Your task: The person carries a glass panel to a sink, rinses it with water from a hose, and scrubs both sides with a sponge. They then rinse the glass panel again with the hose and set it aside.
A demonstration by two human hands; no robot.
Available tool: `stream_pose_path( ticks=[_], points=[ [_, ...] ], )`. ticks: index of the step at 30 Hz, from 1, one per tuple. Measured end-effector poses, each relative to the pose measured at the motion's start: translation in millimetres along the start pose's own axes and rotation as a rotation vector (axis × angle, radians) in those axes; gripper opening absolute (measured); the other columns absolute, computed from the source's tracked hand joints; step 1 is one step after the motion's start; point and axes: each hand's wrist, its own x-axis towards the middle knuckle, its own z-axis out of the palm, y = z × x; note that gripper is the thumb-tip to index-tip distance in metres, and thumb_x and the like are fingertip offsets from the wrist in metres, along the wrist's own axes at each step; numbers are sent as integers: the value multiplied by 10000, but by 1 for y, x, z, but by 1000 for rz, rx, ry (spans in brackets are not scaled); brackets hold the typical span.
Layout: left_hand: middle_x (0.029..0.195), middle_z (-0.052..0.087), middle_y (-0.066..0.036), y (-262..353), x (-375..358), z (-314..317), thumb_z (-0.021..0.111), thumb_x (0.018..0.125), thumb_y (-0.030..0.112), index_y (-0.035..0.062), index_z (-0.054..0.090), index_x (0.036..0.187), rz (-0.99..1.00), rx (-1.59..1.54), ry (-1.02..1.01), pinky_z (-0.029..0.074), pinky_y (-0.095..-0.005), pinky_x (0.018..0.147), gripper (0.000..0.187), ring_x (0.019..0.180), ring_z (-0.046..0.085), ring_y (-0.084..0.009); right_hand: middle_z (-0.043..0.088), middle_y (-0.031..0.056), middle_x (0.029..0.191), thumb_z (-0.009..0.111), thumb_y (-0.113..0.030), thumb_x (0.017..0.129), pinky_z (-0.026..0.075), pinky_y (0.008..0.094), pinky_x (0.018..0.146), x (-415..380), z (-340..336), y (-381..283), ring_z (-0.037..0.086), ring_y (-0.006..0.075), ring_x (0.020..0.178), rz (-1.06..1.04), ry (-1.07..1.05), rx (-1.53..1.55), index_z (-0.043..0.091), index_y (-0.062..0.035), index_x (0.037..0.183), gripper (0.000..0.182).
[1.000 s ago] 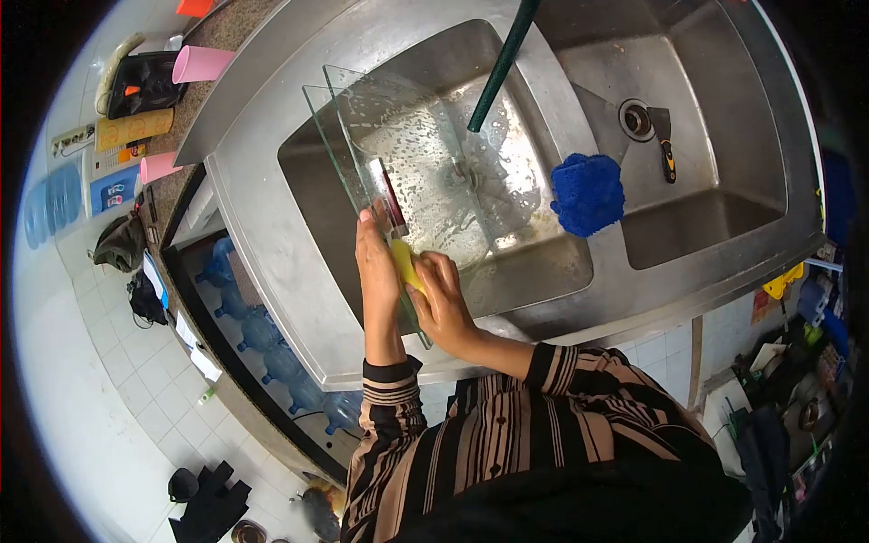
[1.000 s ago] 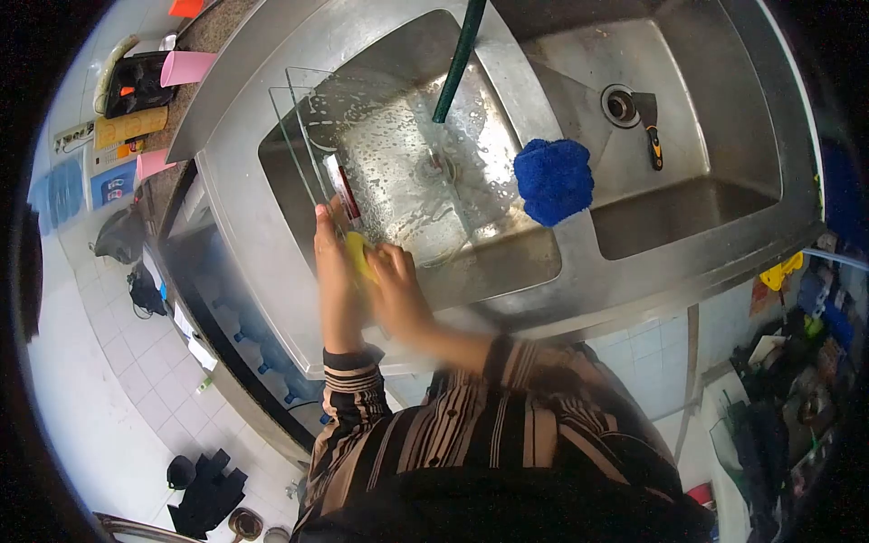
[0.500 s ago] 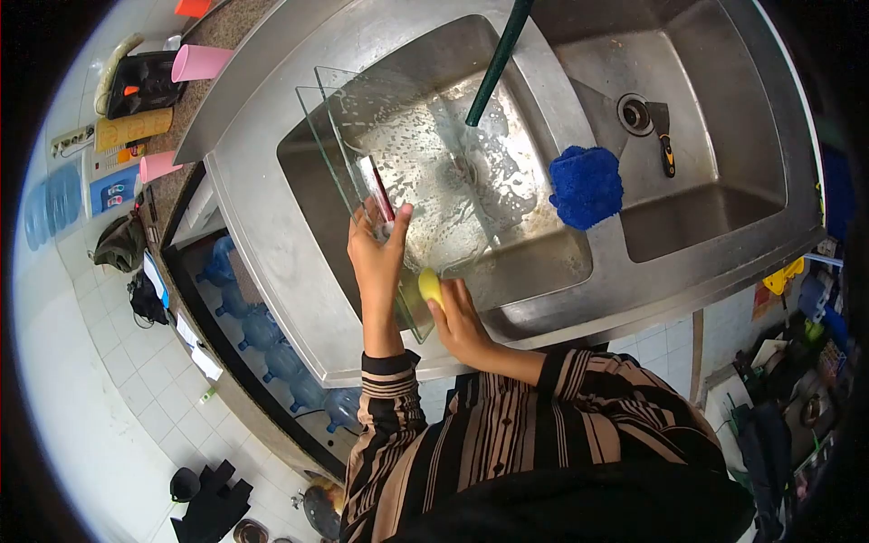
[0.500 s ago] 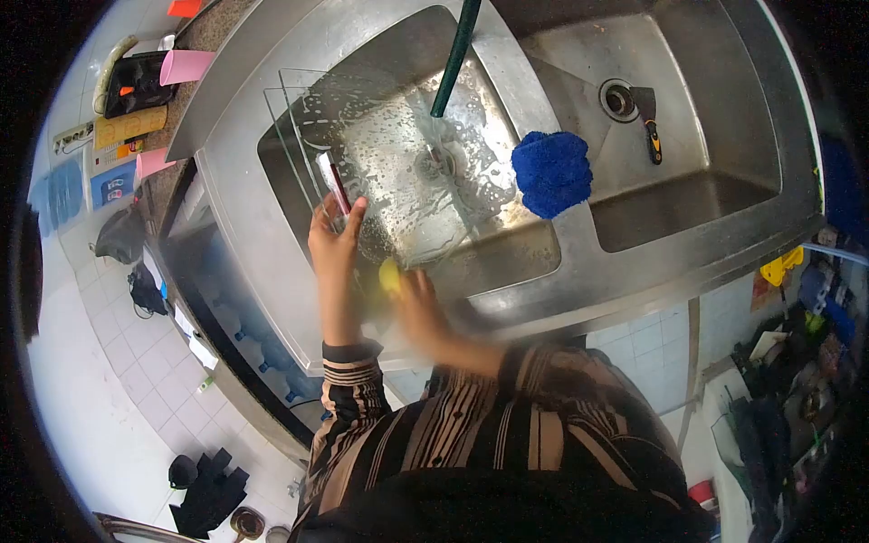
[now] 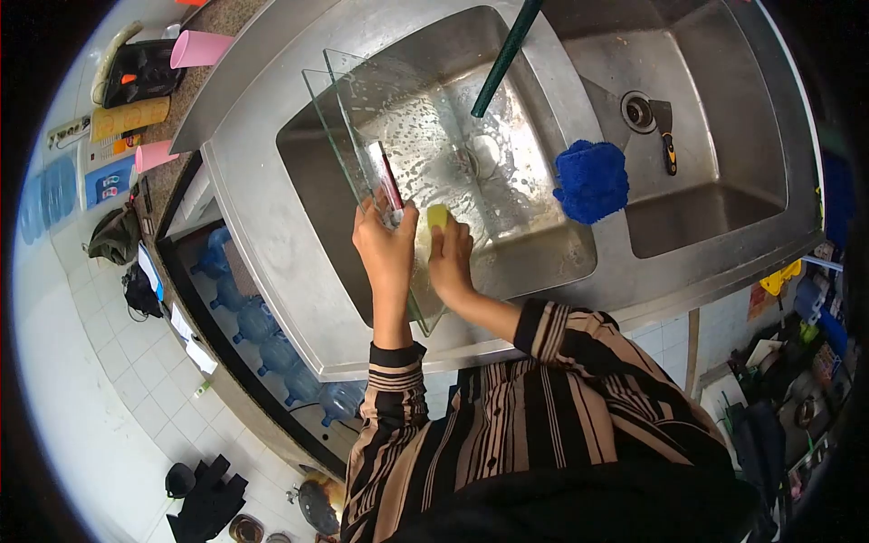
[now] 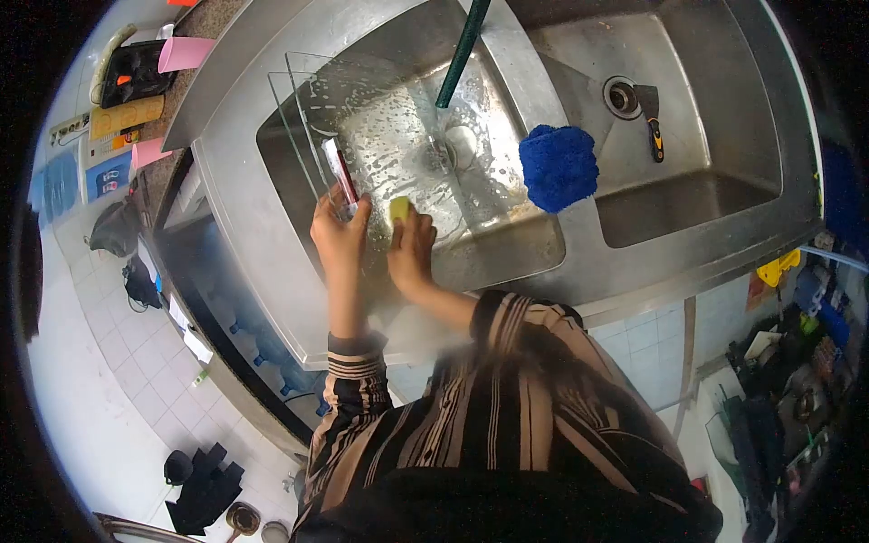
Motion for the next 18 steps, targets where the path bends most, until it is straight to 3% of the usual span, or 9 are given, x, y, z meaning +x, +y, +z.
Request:
stream_pose_path(
  ticks=[2,4,7,9,12,14,18],
  points=[
    [948,578,-211,2,0,1,659,704,123,-83,584,971,-62,-2,-36,447,-357,765,346,863,579,-330,409,209,968,446,-64,840,324,444,803,-27,-27,-29,397,371,903,-87,-88,96,363,24,1134,318],
    [948,577,-210,1,0,2,656,713,131,-80,590,959,1,20,13,446,-357,761,330,858,579,-330,388,221,972,436,24,810,314,434,834,-58,-52,-42,387,385,934,-224,-247,258,311,32,1126,341],
    [954,576,-209,-1,1,2,657,717,140,-76,592,951,4,14,15,444,-357,765,325,866,576,-330,398,223,970,440,3,813,314,448,826,-73,-42,-10,398,390,948,-156,-240,327,336,22,1077,285],
    [956,575,-210,0,0,0,658,717,142,-76,592,951,2,19,5,443,-358,767,326,868,575,-329,424,223,986,447,-50,833,318,449,820,-45,-13,30,409,391,960,142,-119,29,362,13,1021,215],
    [961,570,-220,6,-1,3,655,721,141,-77,589,955,-10,-1,2,442,-359,768,326,867,576,-326,491,195,987,460,-81,834,320,443,815,20,8,39,436,365,934,316,-114,-95,403,14,1088,277],
    [970,565,-227,6,-1,6,648,729,132,-85,583,957,-13,26,-7,444,-357,764,321,865,576,-324,459,207,1051,437,-91,847,316,450,821,24,2,11,413,359,950,15,-72,-49,399,12,1129,303],
    [981,561,-231,10,-1,5,642,735,121,-95,576,956,-24,-71,-31,447,-354,762,316,869,577,-324,372,210,1143,421,-148,871,318,452,871,-17,-33,-22,394,382,1017,-162,-116,143,359,-2,1226,389]
  ],
)
